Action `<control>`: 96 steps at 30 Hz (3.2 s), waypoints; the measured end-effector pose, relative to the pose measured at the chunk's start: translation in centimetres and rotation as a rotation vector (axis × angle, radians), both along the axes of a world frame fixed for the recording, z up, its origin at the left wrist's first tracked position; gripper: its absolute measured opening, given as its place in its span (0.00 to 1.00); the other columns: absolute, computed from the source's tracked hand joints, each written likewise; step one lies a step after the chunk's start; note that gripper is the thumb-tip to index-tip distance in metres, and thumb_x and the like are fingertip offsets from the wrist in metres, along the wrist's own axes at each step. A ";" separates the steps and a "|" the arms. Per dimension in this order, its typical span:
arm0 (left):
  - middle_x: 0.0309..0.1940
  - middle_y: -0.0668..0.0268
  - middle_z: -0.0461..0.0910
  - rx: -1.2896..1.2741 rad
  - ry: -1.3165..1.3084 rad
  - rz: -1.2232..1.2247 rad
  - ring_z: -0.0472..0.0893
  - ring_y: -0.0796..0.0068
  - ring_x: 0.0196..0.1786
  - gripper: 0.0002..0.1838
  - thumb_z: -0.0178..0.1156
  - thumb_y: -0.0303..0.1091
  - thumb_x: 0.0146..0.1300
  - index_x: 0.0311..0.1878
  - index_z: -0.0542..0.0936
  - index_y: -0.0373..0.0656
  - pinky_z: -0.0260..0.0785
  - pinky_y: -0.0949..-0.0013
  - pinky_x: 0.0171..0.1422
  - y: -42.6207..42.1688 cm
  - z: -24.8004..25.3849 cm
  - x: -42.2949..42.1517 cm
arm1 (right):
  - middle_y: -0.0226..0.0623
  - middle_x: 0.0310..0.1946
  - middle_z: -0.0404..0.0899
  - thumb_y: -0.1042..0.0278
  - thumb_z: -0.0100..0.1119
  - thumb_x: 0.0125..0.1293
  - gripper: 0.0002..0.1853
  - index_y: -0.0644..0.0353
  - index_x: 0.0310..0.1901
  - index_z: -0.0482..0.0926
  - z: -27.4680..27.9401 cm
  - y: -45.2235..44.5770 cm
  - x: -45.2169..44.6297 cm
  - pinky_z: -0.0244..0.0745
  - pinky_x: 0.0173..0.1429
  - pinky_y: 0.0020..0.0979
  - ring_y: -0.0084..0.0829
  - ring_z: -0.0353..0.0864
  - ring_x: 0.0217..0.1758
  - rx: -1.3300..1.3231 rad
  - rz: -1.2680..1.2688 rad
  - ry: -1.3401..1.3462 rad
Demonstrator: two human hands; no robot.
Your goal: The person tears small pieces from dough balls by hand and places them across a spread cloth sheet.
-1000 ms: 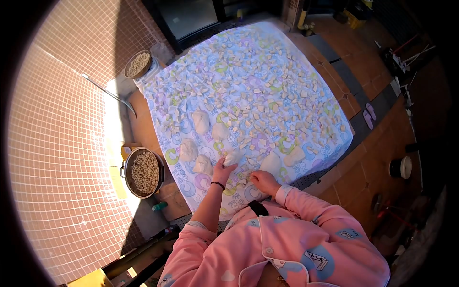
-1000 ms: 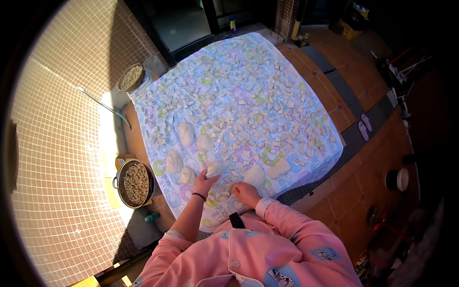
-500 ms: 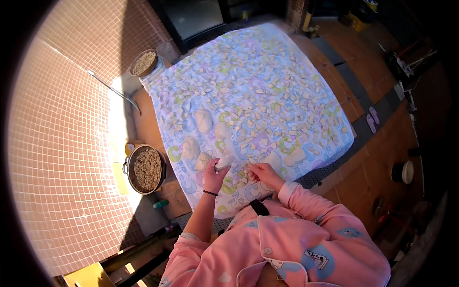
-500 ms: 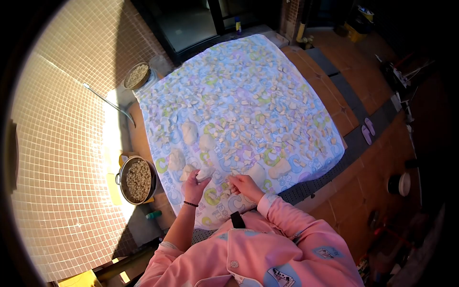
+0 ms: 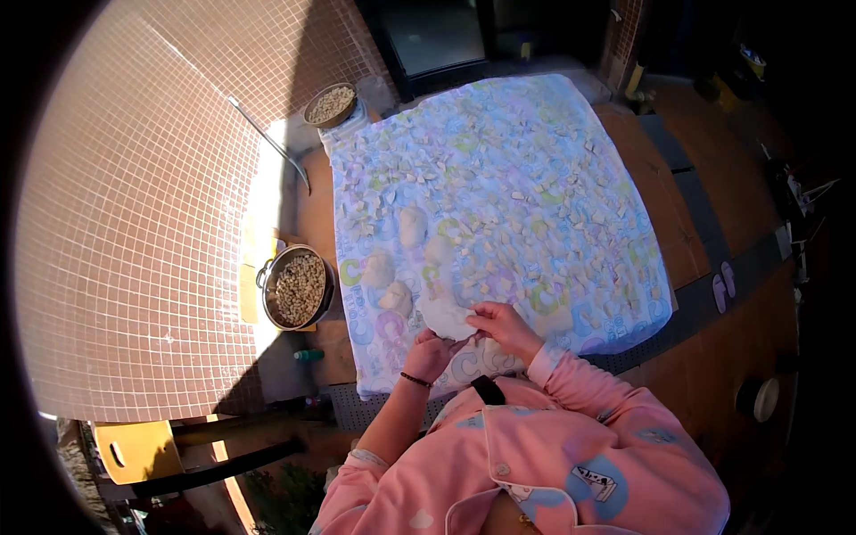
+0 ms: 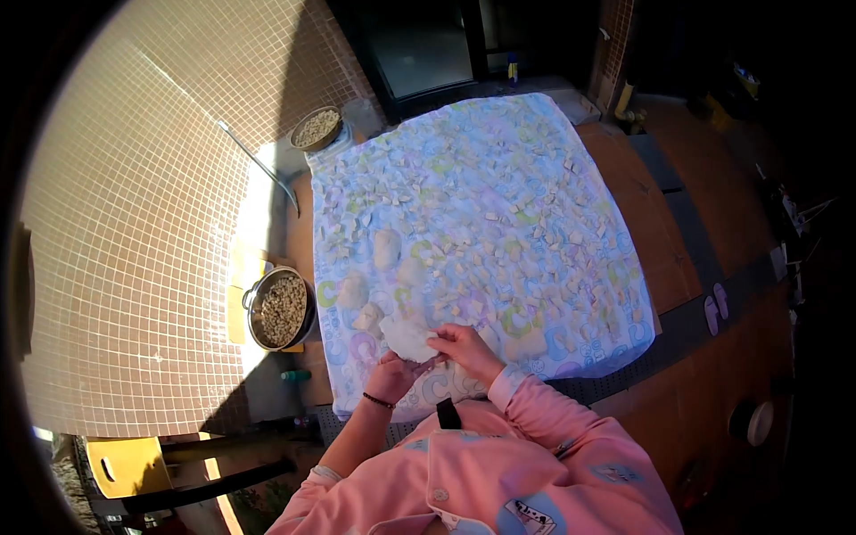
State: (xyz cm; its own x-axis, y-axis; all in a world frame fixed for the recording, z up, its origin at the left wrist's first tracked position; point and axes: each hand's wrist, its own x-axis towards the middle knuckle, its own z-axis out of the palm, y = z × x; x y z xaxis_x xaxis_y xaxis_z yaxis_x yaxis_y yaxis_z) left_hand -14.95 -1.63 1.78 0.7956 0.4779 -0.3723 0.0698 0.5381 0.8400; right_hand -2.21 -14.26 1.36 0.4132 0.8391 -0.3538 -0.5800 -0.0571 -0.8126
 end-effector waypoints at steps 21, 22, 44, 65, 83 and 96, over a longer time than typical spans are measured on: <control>0.47 0.65 0.74 -0.522 0.011 -0.008 0.74 0.71 0.49 0.16 0.59 0.29 0.57 0.49 0.71 0.39 0.68 0.65 0.52 3.9 -2.9 -2.0 | 0.29 0.28 0.77 0.71 0.56 0.59 0.09 0.66 0.39 0.77 -2.0 3.0 -2.6 0.72 0.33 0.19 0.18 0.75 0.28 -0.165 -0.037 0.088; 0.47 0.66 0.74 -0.510 0.036 0.003 0.74 0.71 0.49 0.16 0.59 0.30 0.57 0.49 0.71 0.40 0.69 0.66 0.51 4.3 -3.3 -2.1 | 0.29 0.28 0.77 0.71 0.55 0.60 0.08 0.66 0.37 0.77 -2.5 3.2 -2.7 0.73 0.33 0.18 0.18 0.75 0.29 -0.130 -0.091 0.202; 0.47 0.65 0.74 -0.469 0.109 0.124 0.75 0.69 0.48 0.17 0.58 0.28 0.57 0.50 0.69 0.42 0.70 0.65 0.47 6.6 -3.2 -3.3 | 0.45 0.29 0.75 0.66 0.55 0.52 0.07 0.59 0.30 0.76 -7.8 10.3 2.2 0.69 0.41 0.43 0.47 0.74 0.37 -0.574 0.024 -1.293; 0.44 0.65 0.76 -0.474 0.074 -0.138 0.76 0.69 0.47 0.13 0.58 0.26 0.57 0.47 0.74 0.39 0.70 0.63 0.51 6.0 -5.0 -4.3 | 0.30 0.23 0.75 0.69 0.56 0.59 0.09 0.66 0.37 0.77 -4.9 4.7 -3.8 0.72 0.33 0.21 0.18 0.73 0.26 -0.172 -0.064 0.275; 0.45 0.65 0.74 -0.502 0.128 0.043 0.74 0.66 0.49 0.17 0.59 0.24 0.55 0.49 0.69 0.42 0.71 0.61 0.49 7.3 -3.6 -4.3 | 0.35 0.25 0.77 0.65 0.57 0.57 0.12 0.62 0.39 0.77 -5.3 6.5 -1.5 0.71 0.34 0.28 0.27 0.77 0.29 -0.420 0.039 -0.801; 0.43 0.66 0.75 -0.437 0.136 -0.025 0.75 0.70 0.47 0.14 0.58 0.23 0.55 0.46 0.72 0.42 0.70 0.63 0.49 6.7 -3.5 -4.5 | 0.31 0.25 0.77 0.67 0.60 0.56 0.12 0.68 0.37 0.77 -3.9 5.7 -4.9 0.72 0.31 0.20 0.18 0.75 0.26 -0.239 0.084 -0.113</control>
